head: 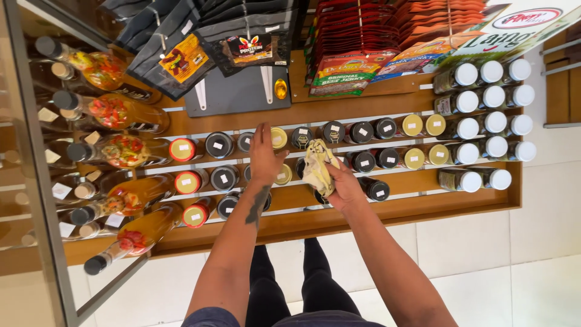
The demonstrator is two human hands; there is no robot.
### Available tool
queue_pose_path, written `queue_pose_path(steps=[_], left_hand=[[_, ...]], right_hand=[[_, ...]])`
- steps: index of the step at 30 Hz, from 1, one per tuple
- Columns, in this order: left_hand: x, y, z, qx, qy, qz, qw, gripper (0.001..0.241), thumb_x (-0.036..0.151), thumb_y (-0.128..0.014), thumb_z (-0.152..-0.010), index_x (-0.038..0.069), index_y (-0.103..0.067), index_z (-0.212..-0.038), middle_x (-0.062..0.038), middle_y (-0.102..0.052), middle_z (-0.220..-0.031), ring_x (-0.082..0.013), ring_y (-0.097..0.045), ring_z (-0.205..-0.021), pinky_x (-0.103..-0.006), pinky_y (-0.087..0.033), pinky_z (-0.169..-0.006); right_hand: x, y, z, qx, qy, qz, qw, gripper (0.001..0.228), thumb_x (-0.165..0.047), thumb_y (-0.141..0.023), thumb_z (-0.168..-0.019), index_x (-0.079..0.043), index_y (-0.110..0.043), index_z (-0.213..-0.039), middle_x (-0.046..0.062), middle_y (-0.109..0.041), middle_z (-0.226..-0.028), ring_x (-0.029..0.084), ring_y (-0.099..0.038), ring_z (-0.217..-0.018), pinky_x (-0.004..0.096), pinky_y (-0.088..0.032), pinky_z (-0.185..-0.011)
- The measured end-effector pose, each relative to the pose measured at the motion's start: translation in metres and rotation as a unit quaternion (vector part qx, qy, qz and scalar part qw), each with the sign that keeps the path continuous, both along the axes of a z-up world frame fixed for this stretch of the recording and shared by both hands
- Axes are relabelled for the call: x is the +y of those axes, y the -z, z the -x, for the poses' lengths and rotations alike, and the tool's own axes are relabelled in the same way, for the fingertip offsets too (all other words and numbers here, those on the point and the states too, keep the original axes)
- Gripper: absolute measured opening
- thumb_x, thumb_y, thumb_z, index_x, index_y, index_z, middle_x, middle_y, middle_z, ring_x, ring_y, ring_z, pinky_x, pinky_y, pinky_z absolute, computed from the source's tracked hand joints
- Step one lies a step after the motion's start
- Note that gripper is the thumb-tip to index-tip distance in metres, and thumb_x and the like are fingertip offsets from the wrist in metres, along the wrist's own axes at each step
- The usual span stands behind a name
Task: The person is cleaning jars of food products on a store shelf using a cloth.
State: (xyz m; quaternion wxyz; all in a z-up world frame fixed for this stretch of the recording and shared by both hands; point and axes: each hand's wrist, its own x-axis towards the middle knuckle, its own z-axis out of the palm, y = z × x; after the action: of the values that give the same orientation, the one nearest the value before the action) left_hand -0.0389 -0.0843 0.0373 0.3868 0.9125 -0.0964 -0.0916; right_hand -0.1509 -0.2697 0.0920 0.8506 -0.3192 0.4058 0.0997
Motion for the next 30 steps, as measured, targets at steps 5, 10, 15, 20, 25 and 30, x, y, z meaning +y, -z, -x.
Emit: queue_pose_path(steps=[5,10,15,20,25,30], left_hand=[[-0.006,0.043,-0.005,-0.016,0.004,-0.024,1.000,0.083,0.012,-0.086,-0.071,0.004,-0.048,-0.145,-0.018,-0.054,-0.142,-0.0414,-0.051,-0.129,-0.0480,-0.042,-0.111],[0.012,0.021,0.007,-0.062,0.003,0.022,0.998,0.079,0.009,-0.082,-0.071,0.004,-0.053,-0.144,-0.018,-0.057,-0.136,-0.0400,-0.053,-0.124,-0.0456,-0.046,-0.109],[0.026,-0.047,0.020,-0.141,0.005,0.048,0.989,0.073,0.009,-0.083,-0.068,0.005,-0.059,-0.137,-0.015,-0.059,-0.126,-0.0388,-0.055,-0.118,-0.0455,-0.047,-0.104],[0.039,-0.090,0.026,-0.181,-0.020,0.054,0.982,0.067,0.009,-0.086,-0.072,0.005,-0.062,-0.135,-0.013,-0.060,-0.126,-0.0357,-0.058,-0.118,-0.0429,-0.051,-0.104],[0.058,-0.134,0.024,-0.063,-0.094,0.168,0.979,0.065,0.015,-0.090,-0.071,0.002,-0.064,-0.129,-0.012,-0.062,-0.123,-0.0281,-0.067,-0.109,-0.0360,-0.058,-0.092],[0.068,-0.152,0.020,-0.010,-0.086,0.336,0.938,0.063,0.005,-0.086,-0.075,0.000,-0.061,-0.132,-0.007,-0.056,-0.123,-0.0158,-0.064,-0.112,-0.0282,-0.059,-0.091]], right_hand=[[-0.002,-0.004,-0.005,-0.015,-0.004,0.073,0.997,0.040,-0.004,-0.063,-0.096,-0.009,-0.055,-0.134,0.007,-0.071,-0.117,0.019,-0.071,-0.102,0.032,-0.063,-0.081],[0.005,-0.011,-0.012,-0.053,-0.037,0.209,0.976,0.030,-0.006,-0.070,-0.098,-0.006,-0.063,-0.127,0.013,-0.068,-0.116,0.024,-0.066,-0.097,0.035,-0.058,-0.077],[0.052,-0.078,-0.043,-0.272,-0.203,0.611,0.715,0.038,-0.006,-0.077,-0.082,-0.011,-0.072,-0.120,0.016,-0.057,-0.133,0.034,-0.060,-0.122,0.038,-0.051,-0.102],[0.064,-0.079,-0.079,-0.305,-0.278,0.643,0.645,0.038,-0.005,-0.078,-0.079,-0.014,-0.074,-0.116,0.018,-0.056,-0.135,0.037,-0.061,-0.119,0.039,-0.051,-0.101],[0.057,-0.112,-0.102,-0.251,-0.205,0.576,0.751,0.030,-0.011,-0.078,-0.088,-0.012,-0.073,-0.117,0.014,-0.059,-0.131,0.032,-0.066,-0.117,0.036,-0.053,-0.099],[0.056,-0.069,-0.083,-0.187,-0.294,0.589,0.729,0.035,-0.012,-0.078,-0.090,-0.012,-0.073,-0.124,0.013,-0.061,-0.122,0.029,-0.063,-0.116,0.035,-0.051,-0.098]])
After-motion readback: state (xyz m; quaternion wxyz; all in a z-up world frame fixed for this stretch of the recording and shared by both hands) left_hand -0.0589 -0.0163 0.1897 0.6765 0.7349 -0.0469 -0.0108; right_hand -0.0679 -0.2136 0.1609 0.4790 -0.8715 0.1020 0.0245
